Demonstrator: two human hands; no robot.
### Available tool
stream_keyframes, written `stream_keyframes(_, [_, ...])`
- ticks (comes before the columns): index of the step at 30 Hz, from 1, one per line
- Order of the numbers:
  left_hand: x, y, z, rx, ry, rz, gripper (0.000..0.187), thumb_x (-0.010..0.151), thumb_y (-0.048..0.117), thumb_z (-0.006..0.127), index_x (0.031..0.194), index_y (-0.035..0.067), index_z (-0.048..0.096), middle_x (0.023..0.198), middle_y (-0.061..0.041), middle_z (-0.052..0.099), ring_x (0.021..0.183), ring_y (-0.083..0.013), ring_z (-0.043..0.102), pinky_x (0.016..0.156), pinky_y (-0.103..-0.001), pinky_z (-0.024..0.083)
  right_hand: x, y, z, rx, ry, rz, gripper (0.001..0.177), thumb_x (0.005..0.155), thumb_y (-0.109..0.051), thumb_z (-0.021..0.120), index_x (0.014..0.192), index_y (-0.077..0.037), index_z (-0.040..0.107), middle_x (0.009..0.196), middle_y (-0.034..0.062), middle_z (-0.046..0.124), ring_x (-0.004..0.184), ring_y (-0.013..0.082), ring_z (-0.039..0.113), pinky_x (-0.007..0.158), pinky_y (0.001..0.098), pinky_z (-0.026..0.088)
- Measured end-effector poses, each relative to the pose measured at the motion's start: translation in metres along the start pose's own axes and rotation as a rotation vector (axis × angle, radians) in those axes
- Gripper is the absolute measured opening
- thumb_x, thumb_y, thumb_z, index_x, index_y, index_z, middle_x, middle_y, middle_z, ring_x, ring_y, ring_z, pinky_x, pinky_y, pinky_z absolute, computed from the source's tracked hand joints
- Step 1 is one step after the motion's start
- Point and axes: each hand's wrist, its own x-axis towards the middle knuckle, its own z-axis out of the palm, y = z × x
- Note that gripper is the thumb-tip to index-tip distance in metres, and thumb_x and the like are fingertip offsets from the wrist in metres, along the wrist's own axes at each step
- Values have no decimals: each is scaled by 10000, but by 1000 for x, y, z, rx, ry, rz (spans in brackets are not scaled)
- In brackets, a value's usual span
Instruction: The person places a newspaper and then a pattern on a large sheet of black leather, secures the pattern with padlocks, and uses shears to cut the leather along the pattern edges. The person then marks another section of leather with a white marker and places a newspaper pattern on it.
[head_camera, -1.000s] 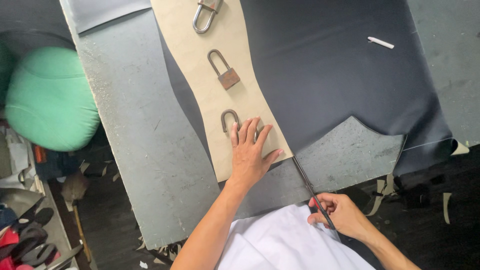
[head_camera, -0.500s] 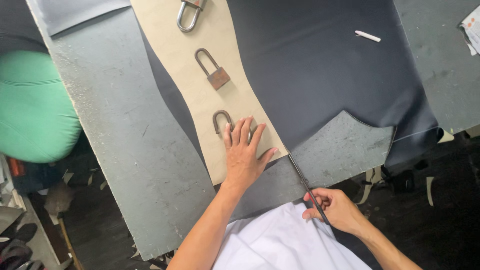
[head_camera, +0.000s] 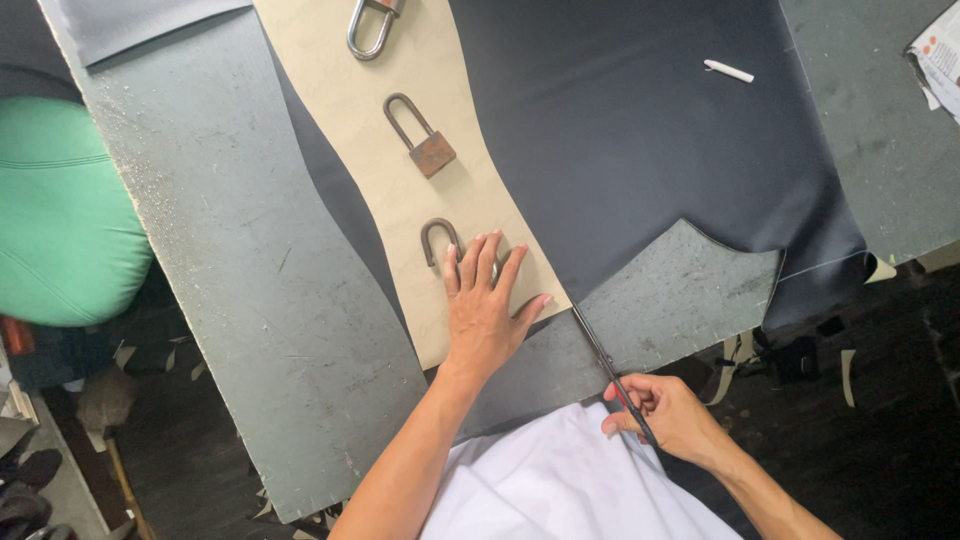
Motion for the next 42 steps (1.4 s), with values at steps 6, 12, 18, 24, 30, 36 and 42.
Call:
stream_keyframes(6, [0, 1, -2, 6, -5, 1, 648, 866, 405, 797, 1389, 84, 589, 1498, -171, 460, 1436, -348, 382, 1234, -590, 202, 11, -17, 4, -31, 21, -76, 437, 658, -234, 949, 989, -29, 748, 603, -36, 578, 539, 64, 482, 506, 245, 366])
stream_keyframes(12, [2, 2, -3, -2, 0, 5, 623, 876, 401, 780, 1376, 80, 595, 1487, -179, 463, 1423, -353, 383, 1225, -597, 204, 10, -25, 3, 32, 8, -83, 435, 662, -230, 946, 973, -9, 737, 601, -28, 568, 514, 81, 462, 475, 249, 338])
stream_keyframes(18, [2, 1, -3, -11, 4, -3, 627, 875, 424, 774, 1369, 85, 590, 1485, -176, 469, 1424, -351, 383, 1224, -586, 197, 10, -35, 4, -14, 32, -74, 438, 646, -226, 958, 969, -19, 748, 601, -22, 586, 517, 83, 483, 481, 245, 360])
stream_keyframes(24, [0, 1, -2, -12, -1, -1, 651, 883, 429, 765, 1381, 54, 577, 1484, -179, 464, 1425, -349, 381, 1231, -580, 190, 17, -43, 5, -11, 45, -152, 426, 660, -240, 942, 974, -26, 749, 616, -41, 600, 549, 56, 507, 501, 226, 387])
stream_keyframes(30, [1, 2, -3, -17, 14, 1, 659, 892, 435, 760, 1394, 50, 573, 1493, -174, 467, 1430, -346, 385, 1239, -579, 188, 17, -42, 5, 4, 58, -124, 429, 647, -242, 946, 952, -17, 745, 591, -33, 560, 520, 78, 463, 479, 247, 342])
stream_keyframes(36, [1, 2, -4, -20, 11, 3, 681, 890, 413, 747, 1406, 20, 541, 1483, -187, 473, 1419, -357, 390, 1224, -578, 198, 27, -55, 6, -71, 90, -132, 417, 642, -260, 958, 927, -36, 752, 592, -51, 531, 535, 66, 463, 501, 246, 358])
stream_keyframes(42, [1, 1, -6, -6, 16, 1, 672, 915, 384, 733, 1417, -8, 517, 1493, -170, 479, 1429, -339, 395, 1235, -563, 205, 32, -64, 7, -82, 92, -167, 417, 656, -278, 957, 915, -26, 750, 603, -63, 514, 550, 63, 446, 521, 242, 360])
